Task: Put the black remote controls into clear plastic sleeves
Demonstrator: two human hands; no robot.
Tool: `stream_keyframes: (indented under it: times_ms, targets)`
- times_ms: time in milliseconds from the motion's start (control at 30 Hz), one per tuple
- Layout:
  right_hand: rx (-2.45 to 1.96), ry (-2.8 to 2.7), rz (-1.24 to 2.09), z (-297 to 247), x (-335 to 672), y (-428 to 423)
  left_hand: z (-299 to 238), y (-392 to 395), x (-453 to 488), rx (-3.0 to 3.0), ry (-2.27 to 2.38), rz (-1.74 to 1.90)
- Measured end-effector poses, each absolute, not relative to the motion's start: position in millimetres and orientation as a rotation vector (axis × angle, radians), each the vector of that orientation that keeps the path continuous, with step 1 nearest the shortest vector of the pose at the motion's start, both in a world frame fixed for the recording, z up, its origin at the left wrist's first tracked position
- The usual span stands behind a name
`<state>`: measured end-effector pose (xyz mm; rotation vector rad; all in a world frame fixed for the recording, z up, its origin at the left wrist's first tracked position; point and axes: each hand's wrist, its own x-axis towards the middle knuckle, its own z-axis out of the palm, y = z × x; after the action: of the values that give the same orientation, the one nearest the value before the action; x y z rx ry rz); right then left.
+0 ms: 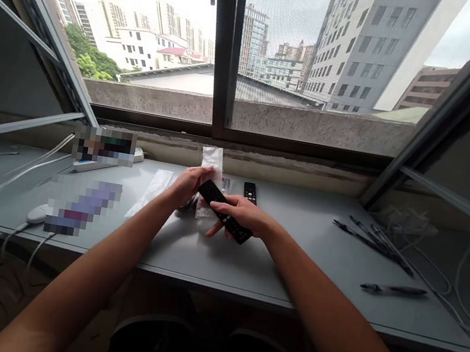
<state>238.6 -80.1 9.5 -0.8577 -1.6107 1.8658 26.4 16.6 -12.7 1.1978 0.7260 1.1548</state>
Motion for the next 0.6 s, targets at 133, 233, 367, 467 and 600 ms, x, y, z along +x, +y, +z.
stream_keyframes:
  times_ms: [133,233,367,467,600]
  targets:
    - [-0.857,-1.732,1.898,10.7,240.1,-81.4,-14.6,28.2,20.1,0.988,0.776,1.303]
    - [-0.838,-1.809,1.929,10.3,239.7,-82.5,-13.9,33.9,15.0,0.864,0.786,1.395]
    - [-0.856,-1.866,1.914,9.3,239.1,-83.1,-9.7,32.6,13.8,0.801,0.783,1.434]
    - [-0.848,-1.876,1.887,9.2,238.8,-83.3,-7.8,27.9,16.0,0.858,0.765,1.349]
    - [-0.839,-1.911,1.905,9.7,237.9,-83.7,-9.7,25.5,17.6,0.944,0.783,1.34]
